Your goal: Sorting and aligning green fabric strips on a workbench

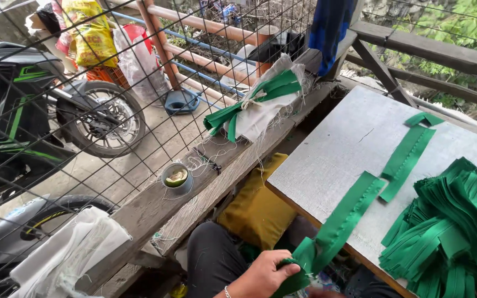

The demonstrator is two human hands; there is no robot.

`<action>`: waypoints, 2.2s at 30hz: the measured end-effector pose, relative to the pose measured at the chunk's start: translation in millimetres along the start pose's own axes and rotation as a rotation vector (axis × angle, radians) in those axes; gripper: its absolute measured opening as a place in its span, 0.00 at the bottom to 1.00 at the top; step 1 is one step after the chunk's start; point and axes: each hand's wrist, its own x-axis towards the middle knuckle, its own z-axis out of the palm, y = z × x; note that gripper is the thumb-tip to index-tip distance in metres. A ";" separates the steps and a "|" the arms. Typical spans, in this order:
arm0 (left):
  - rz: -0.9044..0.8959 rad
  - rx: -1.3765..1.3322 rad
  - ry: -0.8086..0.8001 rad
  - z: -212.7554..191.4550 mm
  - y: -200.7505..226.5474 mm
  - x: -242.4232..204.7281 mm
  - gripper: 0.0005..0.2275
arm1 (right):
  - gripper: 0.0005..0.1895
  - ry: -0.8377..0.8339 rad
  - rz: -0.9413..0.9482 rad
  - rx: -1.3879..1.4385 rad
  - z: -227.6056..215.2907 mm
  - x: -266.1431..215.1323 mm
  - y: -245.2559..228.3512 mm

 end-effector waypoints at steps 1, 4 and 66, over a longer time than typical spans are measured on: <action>-0.115 -0.101 -0.068 -6.5 4.3 -6.6 0.16 | 0.37 -0.025 0.006 0.015 -13.7 5.9 -38.3; 0.045 -0.080 -0.117 12.6 -15.4 -7.2 0.17 | 0.31 0.196 -0.045 0.557 18.6 -67.0 -209.4; -0.454 -0.737 -0.316 57.0 -36.6 39.5 0.09 | 0.05 0.204 -0.519 0.137 29.7 -122.5 -259.4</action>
